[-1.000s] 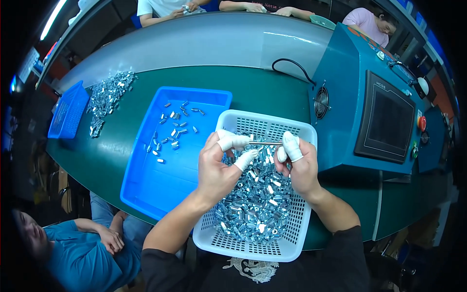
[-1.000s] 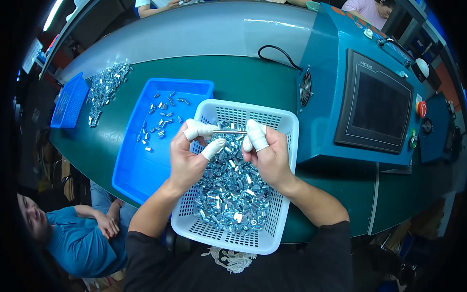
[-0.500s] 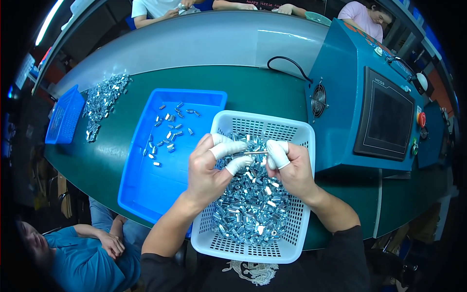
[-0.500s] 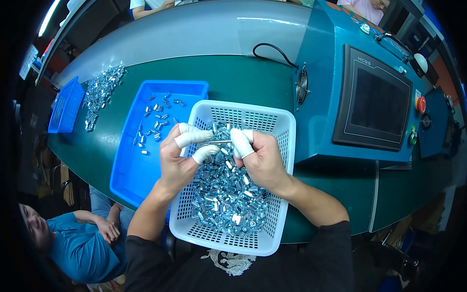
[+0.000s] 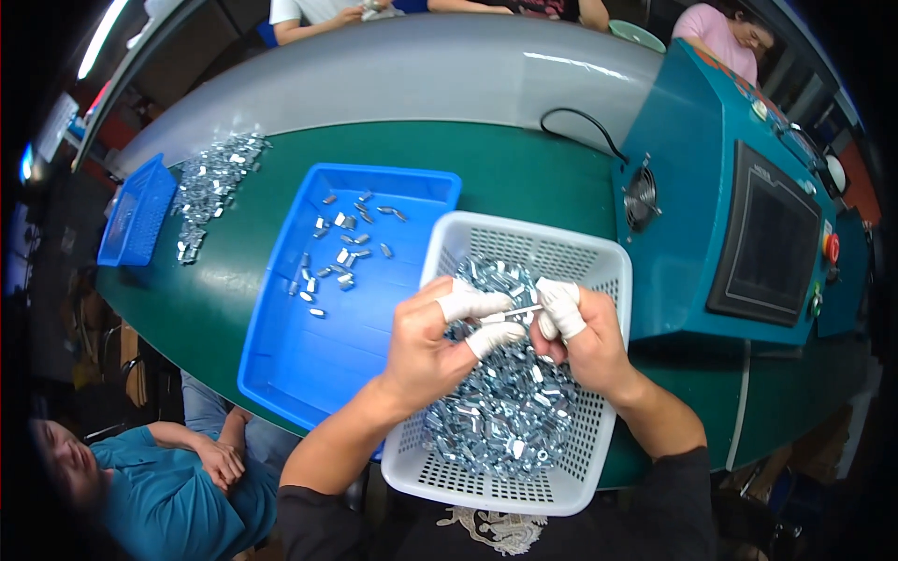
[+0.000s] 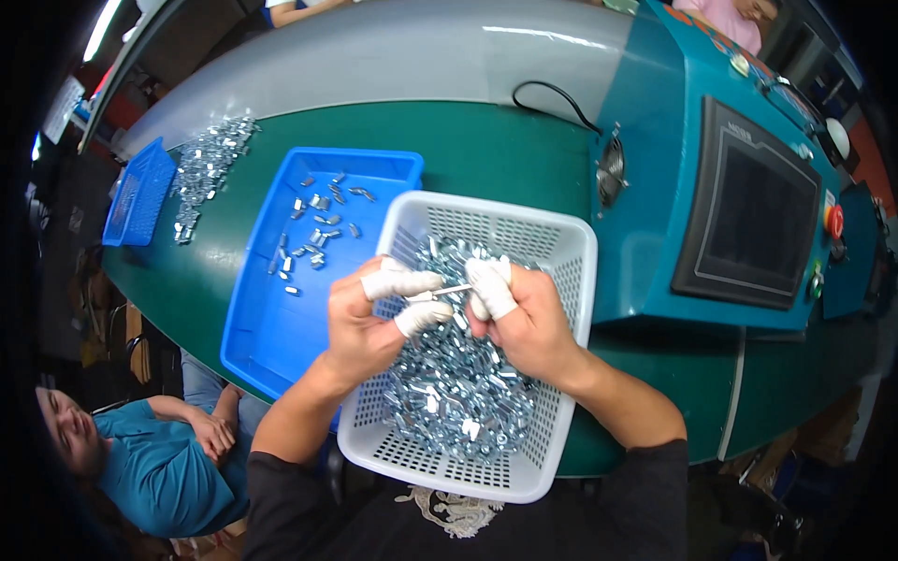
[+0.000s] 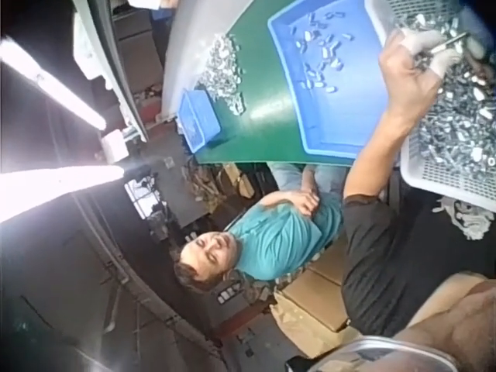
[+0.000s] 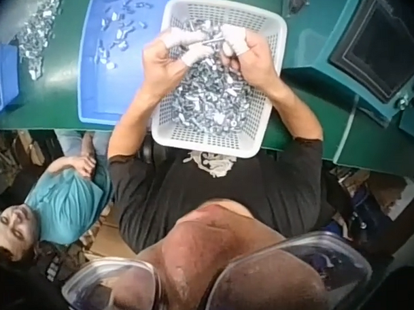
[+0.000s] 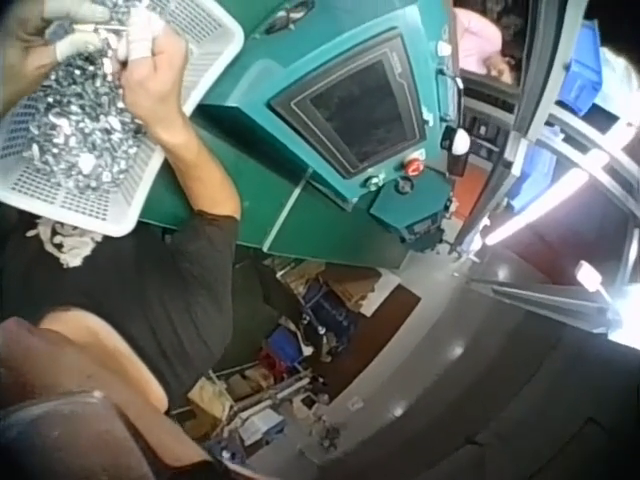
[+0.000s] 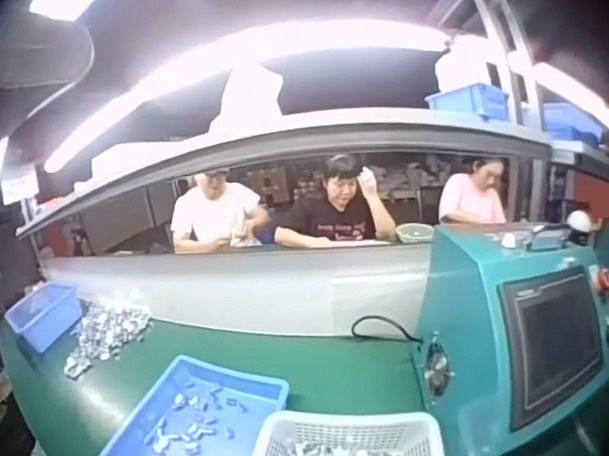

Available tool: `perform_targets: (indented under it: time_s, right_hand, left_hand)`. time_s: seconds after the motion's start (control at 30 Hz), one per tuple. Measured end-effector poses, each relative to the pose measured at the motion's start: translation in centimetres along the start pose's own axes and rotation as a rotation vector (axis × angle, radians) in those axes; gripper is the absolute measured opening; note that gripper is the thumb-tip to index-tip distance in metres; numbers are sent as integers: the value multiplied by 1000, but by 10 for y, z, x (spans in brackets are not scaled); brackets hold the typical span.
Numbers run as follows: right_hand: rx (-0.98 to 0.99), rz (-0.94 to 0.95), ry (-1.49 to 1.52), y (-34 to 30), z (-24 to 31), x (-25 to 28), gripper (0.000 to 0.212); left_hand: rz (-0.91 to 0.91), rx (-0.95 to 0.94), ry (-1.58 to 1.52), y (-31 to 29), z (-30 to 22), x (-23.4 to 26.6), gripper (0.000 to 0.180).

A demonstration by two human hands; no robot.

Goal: Sorting and inspecting small metal components from a white mesh basket into a blue plastic tray.

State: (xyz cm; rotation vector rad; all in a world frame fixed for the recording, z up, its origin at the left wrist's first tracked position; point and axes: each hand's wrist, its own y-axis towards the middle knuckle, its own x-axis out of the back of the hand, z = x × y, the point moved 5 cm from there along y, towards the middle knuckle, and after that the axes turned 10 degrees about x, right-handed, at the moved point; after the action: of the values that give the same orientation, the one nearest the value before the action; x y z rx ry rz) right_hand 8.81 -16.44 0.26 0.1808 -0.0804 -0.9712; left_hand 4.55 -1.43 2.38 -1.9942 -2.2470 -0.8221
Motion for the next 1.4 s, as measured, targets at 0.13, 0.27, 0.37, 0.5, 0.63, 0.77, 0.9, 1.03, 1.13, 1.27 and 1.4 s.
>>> perform_targets:
  time_s: [0.13,0.27,0.37,0.5,0.63,0.77,0.9,1.03,1.13,1.27,1.4]
  right_hand:
    - [60,8,-99,-2,1,-3,36]
    - [59,-12,-99,-6,0,-4,36]
    - [-16,-32,-23,-8,0,-6,38]
    - [-19,-23,59,-9,-3,-5,35]
    - [-82,55,14,-12,-5,-12,33]
    - [17,-53,20,-8,-1,-6,32]
    - [116,-18,-9,-2,5,-8,31]
    - [3,-4,20,-3,1,-7,36]
    - [-133,54,88,-2,-12,-6,40]
    - [-186,-106,120,-1,-11,4,43]
    - [-91,-247,66,1,-3,17,45]
  left_hand:
    - [-46,122,-90,-5,6,0,20]
    - [-34,86,-78,-7,9,-3,20]
    - [-9,88,-111,-9,7,-2,22]
    - [10,146,-165,-11,6,-6,20]
    - [48,14,-109,-10,-3,-9,25]
    - [-52,105,-159,-4,-12,-5,33]
    - [163,495,-397,-10,17,-11,21]
    - [112,287,-305,-6,4,-13,12]
    - [97,246,-219,-7,6,-9,13]
    - [76,171,-45,0,1,6,19]
    - [-110,188,344,-2,11,53,27]
